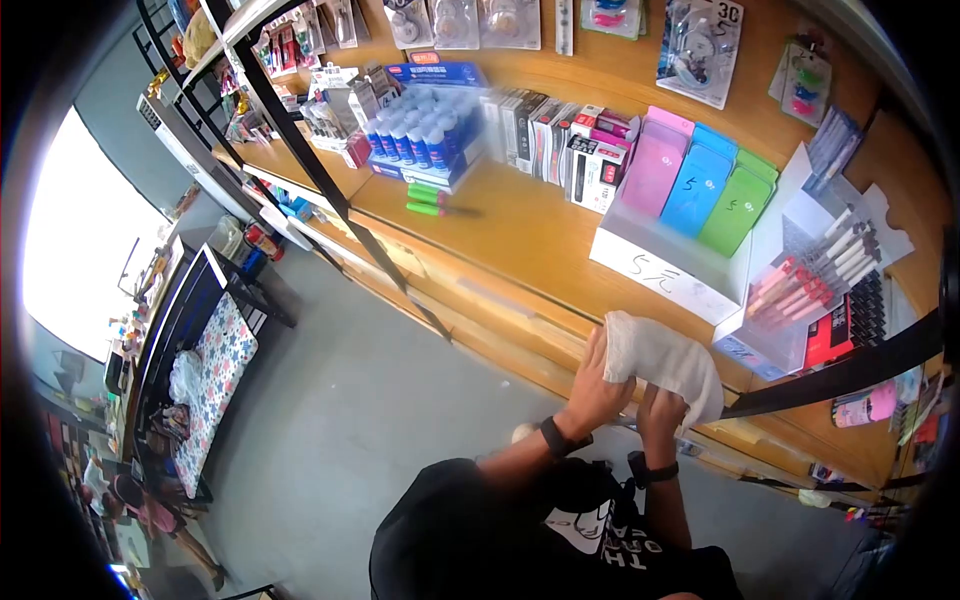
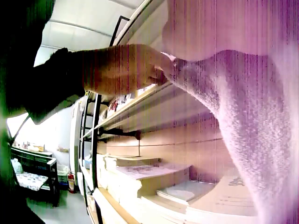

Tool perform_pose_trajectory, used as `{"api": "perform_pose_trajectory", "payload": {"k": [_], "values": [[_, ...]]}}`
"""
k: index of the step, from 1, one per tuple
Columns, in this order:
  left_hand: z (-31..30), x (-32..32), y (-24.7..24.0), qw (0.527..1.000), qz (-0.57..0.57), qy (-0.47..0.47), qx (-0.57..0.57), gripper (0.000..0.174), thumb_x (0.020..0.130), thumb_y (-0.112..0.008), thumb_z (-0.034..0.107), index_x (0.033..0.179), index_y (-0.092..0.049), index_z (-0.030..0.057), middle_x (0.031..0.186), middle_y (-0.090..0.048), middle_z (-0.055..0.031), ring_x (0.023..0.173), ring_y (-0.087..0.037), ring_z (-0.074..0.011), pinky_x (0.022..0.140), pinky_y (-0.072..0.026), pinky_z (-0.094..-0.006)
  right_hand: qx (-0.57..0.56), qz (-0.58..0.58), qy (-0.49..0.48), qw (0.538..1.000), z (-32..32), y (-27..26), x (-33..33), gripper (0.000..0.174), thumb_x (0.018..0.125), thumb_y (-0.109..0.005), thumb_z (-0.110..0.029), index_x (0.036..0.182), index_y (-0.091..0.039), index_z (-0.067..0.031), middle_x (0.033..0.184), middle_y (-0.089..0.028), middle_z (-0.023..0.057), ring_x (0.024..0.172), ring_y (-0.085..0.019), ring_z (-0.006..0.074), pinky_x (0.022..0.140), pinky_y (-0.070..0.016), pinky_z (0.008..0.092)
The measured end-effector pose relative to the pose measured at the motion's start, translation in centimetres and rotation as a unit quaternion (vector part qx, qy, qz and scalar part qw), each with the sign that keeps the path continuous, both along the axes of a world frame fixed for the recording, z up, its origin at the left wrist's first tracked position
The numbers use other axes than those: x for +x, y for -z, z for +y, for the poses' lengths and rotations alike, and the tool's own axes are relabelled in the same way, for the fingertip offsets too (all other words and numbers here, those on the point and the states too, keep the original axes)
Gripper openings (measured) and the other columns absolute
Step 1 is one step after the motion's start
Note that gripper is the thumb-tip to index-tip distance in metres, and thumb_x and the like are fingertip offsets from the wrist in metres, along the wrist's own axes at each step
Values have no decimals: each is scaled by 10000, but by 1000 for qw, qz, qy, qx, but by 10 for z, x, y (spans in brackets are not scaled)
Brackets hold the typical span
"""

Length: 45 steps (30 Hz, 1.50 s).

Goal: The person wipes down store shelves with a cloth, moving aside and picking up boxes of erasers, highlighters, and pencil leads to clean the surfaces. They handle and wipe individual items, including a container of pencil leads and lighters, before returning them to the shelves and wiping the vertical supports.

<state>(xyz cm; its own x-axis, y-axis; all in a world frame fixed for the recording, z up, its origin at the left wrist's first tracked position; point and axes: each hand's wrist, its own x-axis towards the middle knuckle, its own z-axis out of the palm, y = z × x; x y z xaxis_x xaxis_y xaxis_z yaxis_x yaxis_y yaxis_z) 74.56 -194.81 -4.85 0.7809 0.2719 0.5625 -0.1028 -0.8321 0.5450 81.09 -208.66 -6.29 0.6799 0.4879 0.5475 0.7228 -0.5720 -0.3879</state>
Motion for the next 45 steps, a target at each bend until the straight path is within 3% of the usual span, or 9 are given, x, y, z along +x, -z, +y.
{"api": "perform_pose_trajectory", "payload": {"k": [11, 14, 15, 19, 24, 31, 37, 42, 45], "values": [[145, -56, -12, 983, -82, -150, -65, 441, 804, -601, -13, 1243, -589, 31, 1335, -554, -188, 1239, -480, -411, 1070, -364, -476, -33, -19, -134, 990, 168, -27, -47, 452, 902, -587, -156, 1318, -537, 14, 1365, -490, 288, 1304, -417, 460, 1101, -283, 575], [176, -75, -12, 984, -57, -165, 21, 421, 795, -603, -30, 1213, -606, 24, 1280, -586, -185, 1236, -493, -387, 1051, -390, -459, -130, 109, -162, 972, 195, -1, -49, 429, 889, -593, -128, 1294, -552, 9, 1326, -532, 263, 1279, -459, 429, 1083, -326, 555], [178, -81, -10, 987, -59, -149, -12, 405, 795, -612, -33, 1195, -618, 27, 1240, -603, -192, 1219, -512, -369, 1037, -400, -466, -233, 104, -156, 954, 194, -2, -49, 416, 889, -586, -123, 1286, -562, 0, 1300, -558, 243, 1264, -485, 411, 1064, -364, 520], [161, -75, 36, 976, -99, -39, -189, 414, 792, -633, -11, 1205, -616, 26, 1205, -619, -195, 1118, -576, -391, 1006, -427, -478, -42, 17, -148, 988, 172, 0, -40, 443, 879, -597, -105, 1309, -558, -11, 1321, -547, 246, 1276, -473, 418, 1082, -343, 521], [100, -31, 76, 987, 9, 155, -42, 470, 835, -640, 102, 1296, -570, 41, 1327, -561, -203, 1266, -495, -412, 1095, -365, -500, -115, -3, -73, 991, 84, 50, -21, 514, 823, -655, -64, 1326, -561, -19, 1322, -552, 250, 1290, -448, 450, 1104, -298, 557], [23, 5, 41, 982, -6, 188, 2, 573, 906, -572, 279, 1430, -453, 79, 1509, -383, -206, 1413, -330, -390, 1180, -242, -472, -134, 71, 3, 988, -9, 67, 5, 420, 829, -669, -189, 1232, -642, -73, 1238, -625, 216, 1171, -547, 452, 1039, -368, 567], [73, -10, 60, 1000, -3, -25, 16, 654, 893, -560, 276, 1472, -372, 35, 1521, -359, -215, 1418, -314, -402, 1180, -235, -477, -98, -25, -91, 991, 74, 15, -24, 433, 908, -600, -235, 1303, -581, -58, 1247, -609, 260, 1206, -542, 444, 1041, -375, 575], [133, -32, 43, 984, 4, -154, 85, 596, 830, -609, 219, 1388, -496, 43, 1436, -478, -197, 1353, -410, -398, 1139, -293, -496, -104, 241, -188, 946, 140, 15, -35, 269, 933, -583, -238, 1126, -659, -65, 1088, -673, 242, 1094, -614, 410, 1026, -402, 551], [143, -40, 41, 984, 34, -151, 90, 549, 828, -623, 163, 1350, -514, 34, 1356, -534, -206, 1298, -449, -428, 1120, -313, -500, -34, 134, -191, 972, 139, 35, -32, 222, 941, -579, -236, 1006, -692, -56, 982, -695, 230, 1027, -640, 404, 1010, -418, 535]]}}
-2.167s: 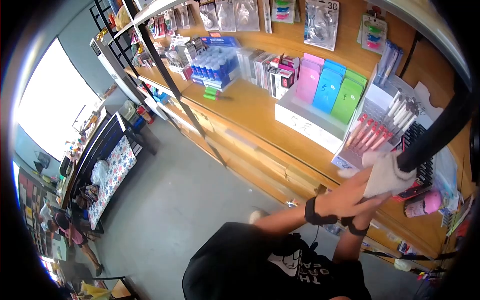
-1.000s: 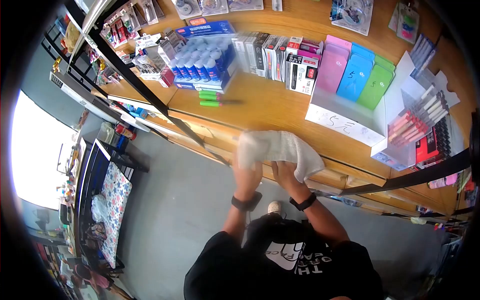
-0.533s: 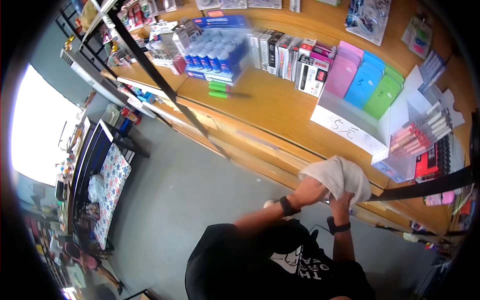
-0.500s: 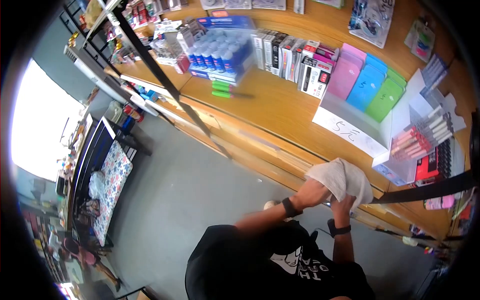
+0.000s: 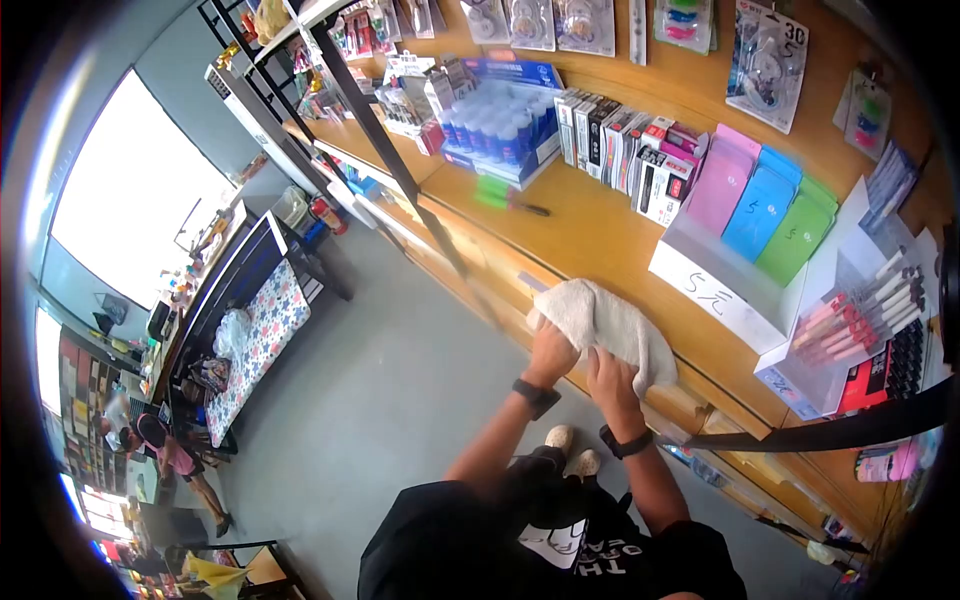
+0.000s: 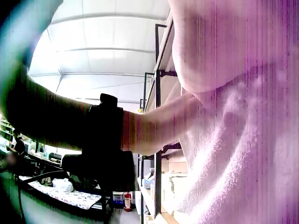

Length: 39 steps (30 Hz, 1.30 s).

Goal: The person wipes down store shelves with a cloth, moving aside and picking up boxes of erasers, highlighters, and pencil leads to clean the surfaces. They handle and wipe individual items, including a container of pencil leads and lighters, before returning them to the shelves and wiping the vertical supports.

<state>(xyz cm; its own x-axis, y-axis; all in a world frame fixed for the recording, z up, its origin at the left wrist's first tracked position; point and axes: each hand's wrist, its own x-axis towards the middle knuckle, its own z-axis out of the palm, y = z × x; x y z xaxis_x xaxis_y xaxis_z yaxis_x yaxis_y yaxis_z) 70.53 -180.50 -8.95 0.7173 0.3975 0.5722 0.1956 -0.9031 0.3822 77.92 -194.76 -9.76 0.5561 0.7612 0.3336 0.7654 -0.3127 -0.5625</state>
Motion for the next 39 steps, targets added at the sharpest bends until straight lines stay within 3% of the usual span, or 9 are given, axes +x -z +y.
{"api": "perform_pose_trajectory", "payload": {"k": [5, 7, 8, 12, 14, 20, 29, 33, 39], "values": [[-36, 4, -5, 989, 0, 122, -87, 526, 864, -635, 240, 1345, -526, 58, 1383, -518, -185, 1328, -431, -389, 1133, -314, -458, -25, 14, 43, 999, -49, 8, 5, 295, 967, -542, -230, 1044, -702, 6, 1090, -677, 251, 1116, -603, 424, 1078, -346, 558], [-59, 14, -6, 984, 11, 158, -83, 507, 878, -615, 243, 1344, -528, 65, 1400, -507, -181, 1345, -418, -380, 1146, -298, -464, 15, -205, 107, 973, -72, 18, 14, 274, 961, -534, -216, 977, -713, -9, 984, -696, 246, 995, -641, 440, 998, -397, 585], [-69, 17, -5, 983, 15, 167, -80, 506, 886, -605, 251, 1351, -524, 70, 1413, -497, -176, 1354, -409, -375, 1153, -287, -466, -34, -122, 108, 986, -89, 11, 11, 361, 975, -520, -219, 1190, -638, 45, 1249, -616, 263, 1221, -537, 454, 1109, -286, 585], [-93, 26, 16, 978, 13, 201, -61, 513, 913, -572, 282, 1385, -502, 92, 1457, -460, -158, 1384, -382, -352, 1175, -245, -476, -125, -80, 160, 976, -117, 56, 24, 430, 934, -565, -216, 1285, -578, 33, 1327, -564, 267, 1276, -487, 452, 1111, -276, 591], [-82, 28, 29, 973, 16, 225, -47, 535, 923, -564, 300, 1413, -480, 102, 1482, -434, -150, 1402, -362, -334, 1182, -234, -472, -41, -148, 168, 974, -92, 35, 11, 456, 920, -577, -219, 1300, -566, 32, 1354, -543, 268, 1295, -461, 464, 1111, -274, 592], [25, -3, 33, 984, -18, 172, -49, 532, 903, -587, 291, 1395, -504, 107, 1450, -479, -135, 1377, -403, -327, 1168, -270, -458, -60, -206, 134, 967, 23, 14, -20, 482, 919, -530, -194, 1343, -530, 34, 1405, -483, 294, 1328, -412, 481, 1123, -253, 592], [244, -64, 46, 993, -38, 94, -60, 531, 886, -599, 304, 1377, -535, 111, 1440, -498, -142, 1370, -412, -357, 1155, -268, -495, -126, -111, 25, 985, 232, 9, -72, 427, 974, -483, -244, 1299, -569, 21, 1395, -491, 291, 1329, -407, 475, 1140, -214, 592], [310, -92, 31, 997, -36, 34, -56, 565, 873, -610, 309, 1384, -519, 87, 1440, -489, -169, 1366, -406, -376, 1154, -271, -488, -5, -172, 5, 985, 311, 15, -90, 259, 945, -533, -260, 825, -632, -52, 638, -633, 196, 665, -633, 412, 668, -494, 529], [366, -105, 34, 993, -80, -49, -65, 588, 824, -614, 297, 1368, -534, 90, 1435, -498, -154, 1373, -410, -348, 1160, -261, -494, -33, -129, -54, 990, 384, 7, -108, 198, 943, -530, -193, 902, -594, -11, 766, -643, 235, 712, -630, 415, 643, -485, 518]]}}
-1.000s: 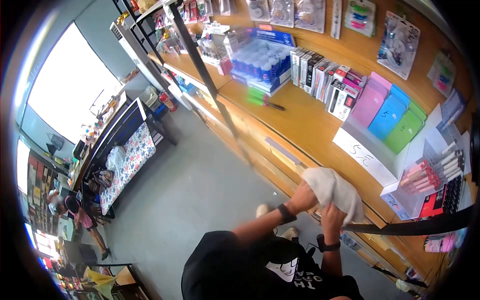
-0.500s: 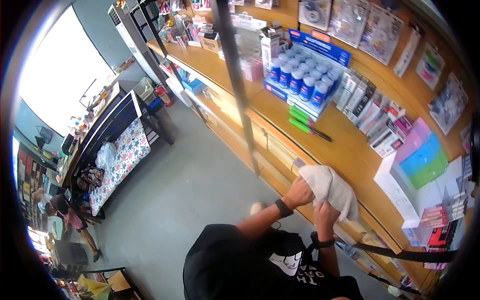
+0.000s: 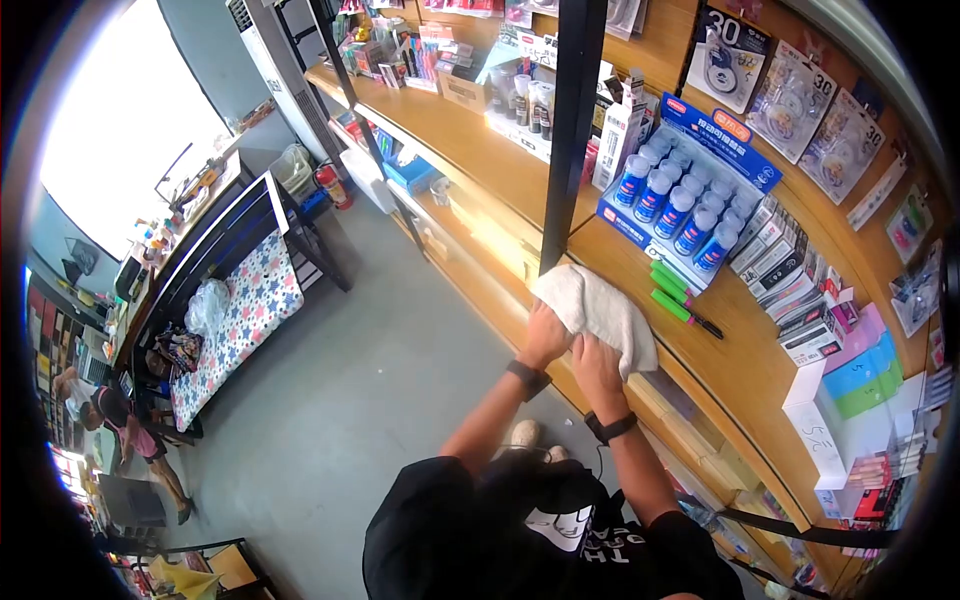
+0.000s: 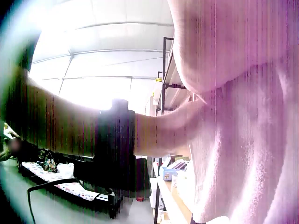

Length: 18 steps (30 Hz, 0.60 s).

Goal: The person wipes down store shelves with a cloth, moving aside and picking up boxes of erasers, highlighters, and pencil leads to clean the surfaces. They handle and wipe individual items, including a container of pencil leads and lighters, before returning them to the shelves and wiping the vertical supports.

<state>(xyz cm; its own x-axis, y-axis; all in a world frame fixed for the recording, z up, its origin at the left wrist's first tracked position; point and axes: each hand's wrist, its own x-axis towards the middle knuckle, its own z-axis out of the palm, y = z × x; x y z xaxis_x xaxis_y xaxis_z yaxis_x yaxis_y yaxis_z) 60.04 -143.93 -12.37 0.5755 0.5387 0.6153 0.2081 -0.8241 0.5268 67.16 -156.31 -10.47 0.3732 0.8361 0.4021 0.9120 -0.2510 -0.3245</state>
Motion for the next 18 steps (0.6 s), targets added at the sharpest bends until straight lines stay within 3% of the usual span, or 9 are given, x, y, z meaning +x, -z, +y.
{"api": "perform_pose_trajectory", "payload": {"k": [3, 7, 10, 11, 12, 13, 16, 18], "values": [[2, -2, -5, 999, -19, 9, -36, 616, 842, -614, 322, 1401, -498, 92, 1444, -488, -153, 1385, -387, -355, 1163, -254, -480, 39, -37, -7, 999, 15, -5, -7, 193, 924, -537, -170, 966, -573, 14, 850, -646, 246, 756, -625, 425, 667, -486, 515], [3, -6, -19, 999, 20, -20, -23, 627, 858, -601, 319, 1430, -464, 101, 1460, -467, -158, 1391, -369, -364, 1169, -237, -473, 98, -2, -66, 993, 31, -18, -1, 192, 940, -526, -178, 907, -572, 6, 768, -623, 247, 712, -602, 438, 646, -478, 523], [15, -8, -44, 999, -26, 6, -25, 635, 852, -603, 308, 1439, -457, 114, 1473, -449, -165, 1391, -368, -361, 1167, -238, -474, 117, 13, -130, 985, 37, -32, 5, 238, 963, -502, -203, 857, -561, 2, 741, -616, 257, 705, -598, 445, 634, -468, 532], [15, -13, -69, 998, -47, -15, 46, 560, 851, -650, 306, 1342, -540, 59, 1352, -545, -187, 1296, -459, -389, 1104, -330, -464, 135, -9, -151, 979, 41, -45, 4, 258, 971, -493, -213, 840, -555, 1, 737, -618, 258, 704, -600, 445, 629, -465, 535], [20, -13, -76, 997, -46, -18, 65, 559, 847, -655, 310, 1335, -547, 60, 1351, -546, -186, 1290, -463, -389, 1099, -335, -462, 154, -29, -172, 973, 45, -57, 3, 278, 978, -484, -222, 822, -549, -1, 734, -620, 259, 703, -603, 445, 623, -461, 538], [25, -15, -83, 995, -43, -20, 85, 558, 842, -660, 313, 1328, -554, 60, 1351, -548, -186, 1284, -467, -390, 1093, -340, -461, -68, 100, -145, 982, 42, -83, 1, 241, 973, -459, -158, 1110, -551, 17, 1033, -604, 274, 970, -575, 437, 823, -466, 510], [30, -21, -88, 997, -41, 2, 64, 544, 832, -658, 304, 1315, -565, 72, 1331, -564, -174, 1274, -473, -388, 1086, -349, -458, 94, 67, -206, 972, 56, -72, 3, 335, 994, -441, -221, 1212, -538, 16, 1148, -588, 286, 1024, -553, 486, 884, -449, 516], [39, -21, -80, 999, -30, 34, -5, 545, 832, -638, 311, 1332, -565, 106, 1356, -562, -155, 1313, -457, -382, 1124, -316, -459, 45, 163, -201, 965, 60, -73, 0, 486, 1007, -443, -278, 1383, -401, 26, 1334, -459, 329, 1238, -429, 475, 1041, -347, 502]]}}
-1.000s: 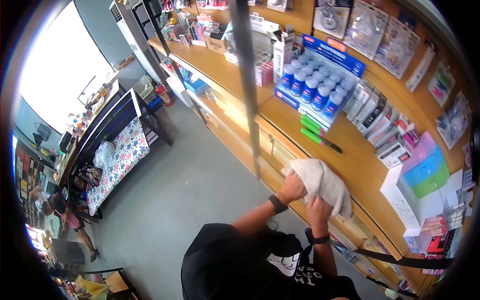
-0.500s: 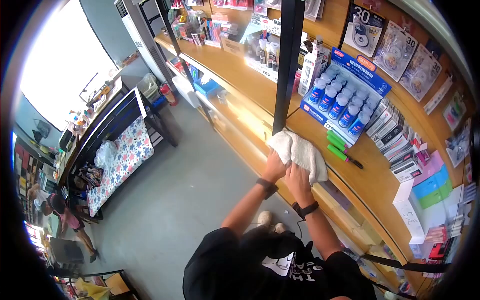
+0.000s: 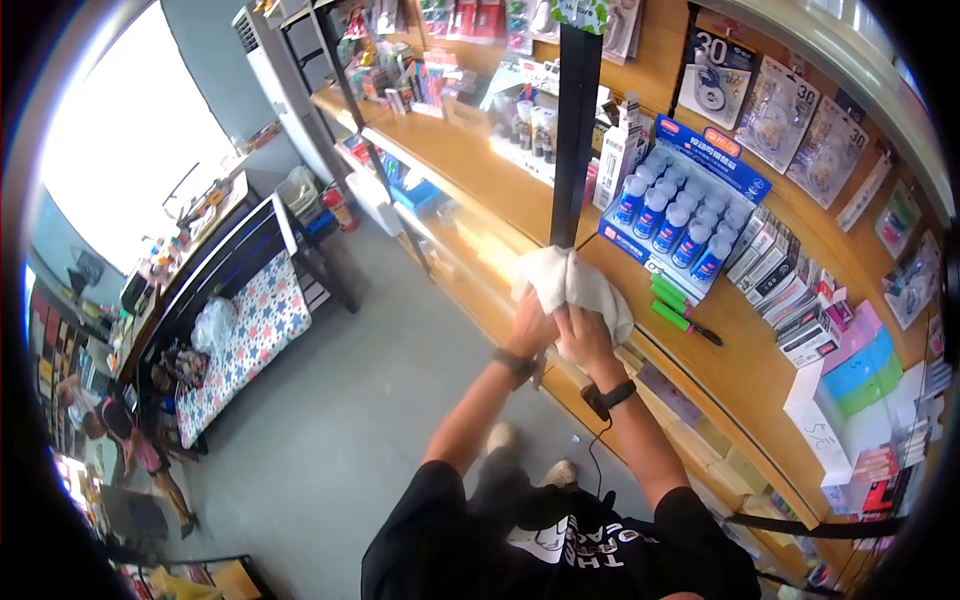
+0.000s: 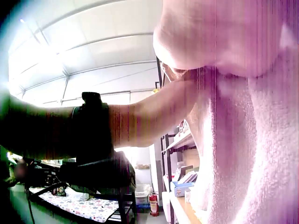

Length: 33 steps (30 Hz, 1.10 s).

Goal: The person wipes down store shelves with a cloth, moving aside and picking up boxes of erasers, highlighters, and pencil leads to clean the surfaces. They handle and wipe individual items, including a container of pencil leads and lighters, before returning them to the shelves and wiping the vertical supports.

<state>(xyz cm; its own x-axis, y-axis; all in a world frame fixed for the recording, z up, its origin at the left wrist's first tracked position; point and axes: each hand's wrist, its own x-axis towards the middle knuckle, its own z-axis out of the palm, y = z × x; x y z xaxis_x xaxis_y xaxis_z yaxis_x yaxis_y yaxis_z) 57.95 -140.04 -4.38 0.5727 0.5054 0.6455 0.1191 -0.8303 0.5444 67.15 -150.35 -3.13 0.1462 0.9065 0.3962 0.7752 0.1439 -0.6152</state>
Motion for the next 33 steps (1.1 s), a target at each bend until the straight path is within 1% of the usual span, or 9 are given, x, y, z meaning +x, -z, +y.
{"api": "perform_pose_trajectory", "payload": {"k": [3, 5, 7, 10, 16, 21, 23, 26, 33], "values": [[-3, -4, -11, 992, -61, 69, -81, 500, 842, -695, 204, 1290, -551, 35, 1253, -594, -156, 1174, -552, -328, 1000, -434, -411, -5, 29, -3, 1000, 10, 8, -4, 632, 1014, -442, -306, 1512, -229, 19, 1513, -281, 316, 1423, -233, 452, 1170, -187, 482], [11, -3, 7, 991, 4, 104, -88, 554, 854, -658, 257, 1344, -515, 41, 1359, -513, -189, 1276, -450, -386, 1079, -345, -457, 51, 48, -12, 997, 27, 19, -4, 672, 1012, -442, -281, 1542, -150, 13, 1585, -193, 253, 1487, -116, 409, 1204, -92, 458], [19, -4, 9, 982, -10, 136, -130, 574, 888, -614, 247, 1399, -458, 37, 1430, -439, -210, 1334, -380, -411, 1118, -290, -480, -2, 77, 17, 997, 37, 31, -2, 662, 1001, -419, -278, 1531, -169, 30, 1588, -176, 260, 1485, -121, 412, 1205, -98, 454], [30, -4, -29, 947, -93, 209, -227, 582, 922, -570, 229, 1446, -406, 39, 1479, -389, -223, 1374, -337, -421, 1146, -248, -489, 143, 70, 50, 986, 56, -18, -17, 625, 1006, -445, -229, 1528, -213, 25, 1581, -240, 221, 1487, -163, 363, 1204, -101, 426], [69, -1, -138, 937, -94, 319, -102, 579, 944, -524, 157, 1471, -340, 2, 1497, -360, -253, 1397, -320, -443, 1155, -247, -467, 207, 69, 108, 970, 77, -137, -31, 584, 1000, -446, -185, 1513, -267, 28, 1580, -268, 191, 1482, -197, 327, 1203, -115, 411], [89, 17, -205, 904, -188, 381, -54, 550, 918, -538, 94, 1433, -385, -27, 1445, -421, -278, 1360, -378, -452, 1134, -288, -457, 302, 4, 194, 933, 91, -223, -36, 471, 973, -455, -103, 1422, -428, 35, 1440, -474, 228, 1375, -412, 355, 1139, -286, 422], [94, 18, -219, 904, -168, 391, -53, 527, 908, -550, 84, 1407, -421, -25, 1391, -477, -284, 1316, -423, -468, 1105, -332, -451, 308, 17, 208, 928, 95, -236, -39, 475, 975, -456, -101, 1428, -419, 38, 1451, -463, 226, 1385, -398, 357, 1147, -276, 412], [91, 21, -214, 912, -228, 341, 13, 512, 905, -617, 154, 1362, -449, -4, 1215, -587, -245, 1099, -586, -411, 936, -464, -419, 293, 20, 230, 928, 94, -231, -41, 484, 979, -460, -97, 1437, -399, 47, 1484, -428, 222, 1406, -369, 356, 1163, -253, 392], [84, -4, -115, 908, -143, 375, -122, 533, 910, -609, 159, 1392, -433, 14, 1318, -550, -201, 1198, -557, -361, 989, -442, -413, 178, -11, 290, 940, 80, -120, -49, 540, 937, -514, -89, 1445, -388, 42, 1485, -413, 241, 1397, -365, 397, 1158, -257, 434]]}}
